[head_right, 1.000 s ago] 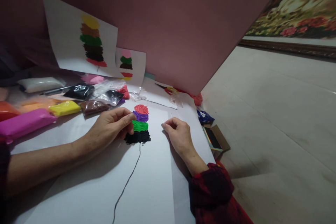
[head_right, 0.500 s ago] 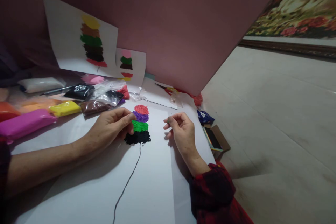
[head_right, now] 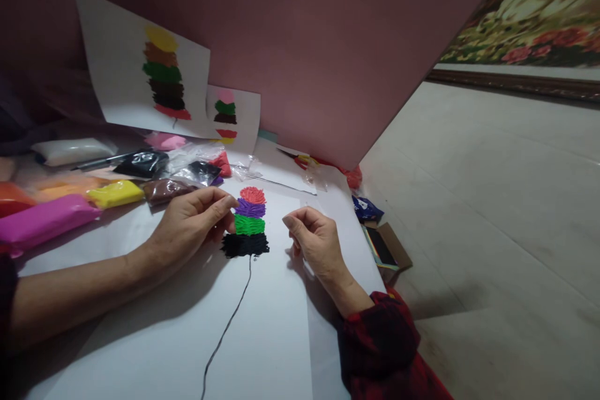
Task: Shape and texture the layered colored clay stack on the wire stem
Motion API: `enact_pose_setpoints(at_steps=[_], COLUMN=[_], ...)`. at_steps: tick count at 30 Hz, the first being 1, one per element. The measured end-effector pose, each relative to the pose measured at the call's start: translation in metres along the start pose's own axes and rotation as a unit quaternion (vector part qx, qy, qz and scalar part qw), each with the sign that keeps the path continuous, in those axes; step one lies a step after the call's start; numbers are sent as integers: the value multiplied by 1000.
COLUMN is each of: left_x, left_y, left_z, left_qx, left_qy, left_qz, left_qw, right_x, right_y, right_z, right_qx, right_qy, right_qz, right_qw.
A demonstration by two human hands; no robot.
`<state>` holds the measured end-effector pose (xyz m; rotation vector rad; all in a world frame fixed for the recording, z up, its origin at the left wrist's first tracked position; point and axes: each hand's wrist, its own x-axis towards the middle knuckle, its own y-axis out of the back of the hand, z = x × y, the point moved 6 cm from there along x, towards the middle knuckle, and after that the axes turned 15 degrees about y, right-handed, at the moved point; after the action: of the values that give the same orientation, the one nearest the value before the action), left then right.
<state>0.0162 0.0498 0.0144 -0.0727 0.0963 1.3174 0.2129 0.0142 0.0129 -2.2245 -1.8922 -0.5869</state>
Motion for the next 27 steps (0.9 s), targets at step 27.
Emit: enact_pose_setpoints(at_steps=[27], left_x=[0], left_y=[-3], left_z=[-1], left_qx=[12], left_qy=[16], left_qz=[-8], left_qw=[1000], right_x=[0], right_y=[-1], right_z=[-2], right_qx=[-16], right_qy=[-5], right_qz=[-7], right_qw=[1000])
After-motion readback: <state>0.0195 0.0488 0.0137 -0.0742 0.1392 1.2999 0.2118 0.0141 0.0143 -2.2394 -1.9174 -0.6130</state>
